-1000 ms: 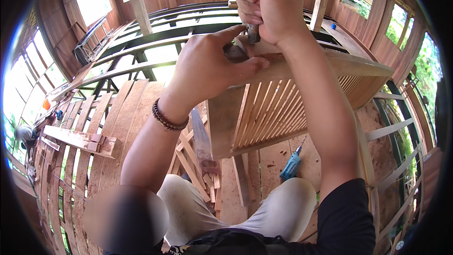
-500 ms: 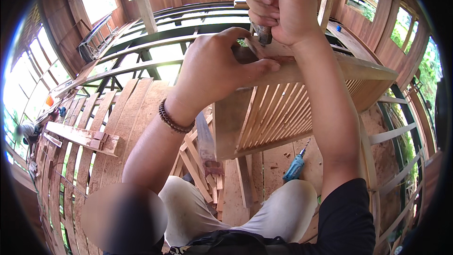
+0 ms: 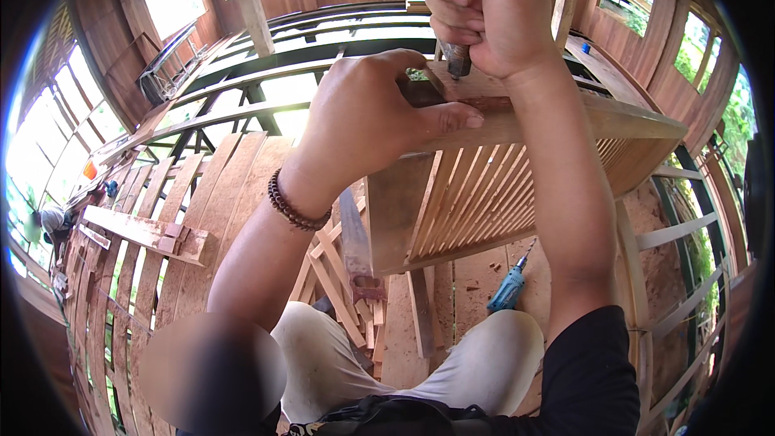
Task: The person assembles a wooden slatted panel by clamping pieces together and using a power drill to drive screws. They reposition the panel and adjust the clamp to secure the components.
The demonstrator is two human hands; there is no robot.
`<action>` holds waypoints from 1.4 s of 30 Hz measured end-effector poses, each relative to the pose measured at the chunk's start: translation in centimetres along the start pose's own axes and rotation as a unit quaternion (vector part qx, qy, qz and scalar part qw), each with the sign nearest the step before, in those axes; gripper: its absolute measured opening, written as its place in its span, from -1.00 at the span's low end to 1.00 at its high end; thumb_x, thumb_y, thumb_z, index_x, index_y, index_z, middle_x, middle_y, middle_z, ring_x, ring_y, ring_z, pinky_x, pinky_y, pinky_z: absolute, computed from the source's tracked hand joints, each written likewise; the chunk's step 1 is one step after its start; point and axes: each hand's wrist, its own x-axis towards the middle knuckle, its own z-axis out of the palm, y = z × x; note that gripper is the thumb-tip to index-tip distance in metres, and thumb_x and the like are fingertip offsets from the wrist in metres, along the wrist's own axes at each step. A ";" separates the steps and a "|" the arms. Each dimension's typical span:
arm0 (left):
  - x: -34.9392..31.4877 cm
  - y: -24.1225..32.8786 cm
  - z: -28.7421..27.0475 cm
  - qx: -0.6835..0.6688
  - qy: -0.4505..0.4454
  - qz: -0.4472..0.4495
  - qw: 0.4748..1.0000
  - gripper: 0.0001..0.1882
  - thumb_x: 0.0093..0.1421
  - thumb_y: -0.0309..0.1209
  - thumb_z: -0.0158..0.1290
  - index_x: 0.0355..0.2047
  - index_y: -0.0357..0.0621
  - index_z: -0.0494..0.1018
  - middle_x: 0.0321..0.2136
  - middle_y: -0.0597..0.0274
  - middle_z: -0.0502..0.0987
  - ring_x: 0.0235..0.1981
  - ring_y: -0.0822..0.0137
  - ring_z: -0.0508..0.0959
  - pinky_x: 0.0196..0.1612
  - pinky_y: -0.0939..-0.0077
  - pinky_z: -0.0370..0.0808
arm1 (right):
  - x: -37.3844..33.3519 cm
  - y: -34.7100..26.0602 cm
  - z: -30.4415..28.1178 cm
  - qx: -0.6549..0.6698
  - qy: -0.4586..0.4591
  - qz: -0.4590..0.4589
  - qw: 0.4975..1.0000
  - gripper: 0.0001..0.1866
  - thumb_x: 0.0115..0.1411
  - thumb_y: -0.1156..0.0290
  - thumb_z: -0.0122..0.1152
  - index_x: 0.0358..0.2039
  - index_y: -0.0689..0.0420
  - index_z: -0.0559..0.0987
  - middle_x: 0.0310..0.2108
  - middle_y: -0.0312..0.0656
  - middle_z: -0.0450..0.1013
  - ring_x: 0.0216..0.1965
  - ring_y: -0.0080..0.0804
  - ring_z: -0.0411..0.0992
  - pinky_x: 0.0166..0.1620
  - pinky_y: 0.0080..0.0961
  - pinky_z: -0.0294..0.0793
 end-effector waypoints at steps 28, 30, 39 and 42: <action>-0.9 1.9 0.5 0.061 0.002 0.026 0.998 -0.41 0.18 0.09 0.26 -0.19 -0.31 0.64 -0.45 -0.14 0.60 -0.33 -0.13 0.61 -0.21 0.09 0.52 | -0.5 -0.3 -1.0 0.032 -0.006 0.029 0.999 -0.28 0.31 -0.47 -0.09 -0.40 0.03 0.47 -0.72 -0.41 0.20 -0.80 -0.66 0.03 -0.72 -0.65 -0.04; -1.0 1.9 0.4 0.077 0.003 0.031 0.997 -0.43 0.21 0.07 0.26 -0.14 -0.28 0.62 -0.47 -0.09 0.58 -0.38 -0.02 0.57 -0.24 0.17 0.50 | -0.5 -0.3 -1.1 0.037 -0.014 0.026 0.999 -0.29 0.32 -0.46 -0.09 -0.38 0.02 0.49 -0.71 -0.41 0.21 -0.80 -0.66 0.04 -0.72 -0.65 -0.03; -0.1 -1.0 -1.5 0.003 -0.045 0.126 0.991 -0.58 0.20 -0.15 0.17 -0.10 -0.24 0.59 -0.29 -0.18 0.63 -0.22 -0.16 0.62 -0.08 0.12 0.55 | -0.9 -0.2 -1.1 0.016 -0.007 0.013 1.000 -0.33 0.35 -0.41 -0.09 -0.38 0.02 0.49 -0.69 -0.37 0.25 -0.78 -0.62 0.10 -0.69 -0.62 0.10; 0.8 -2.9 -3.6 0.081 -0.076 0.262 0.959 -0.73 0.27 -0.55 -0.03 -0.06 -0.20 0.55 -0.16 -0.04 0.62 -0.14 -0.03 0.63 -0.05 0.27 0.57 | -1.0 -0.3 -1.0 0.020 0.005 0.013 1.000 -0.36 0.39 -0.36 -0.10 -0.39 0.02 0.47 -0.69 -0.35 0.26 -0.77 -0.59 0.11 -0.67 -0.59 0.14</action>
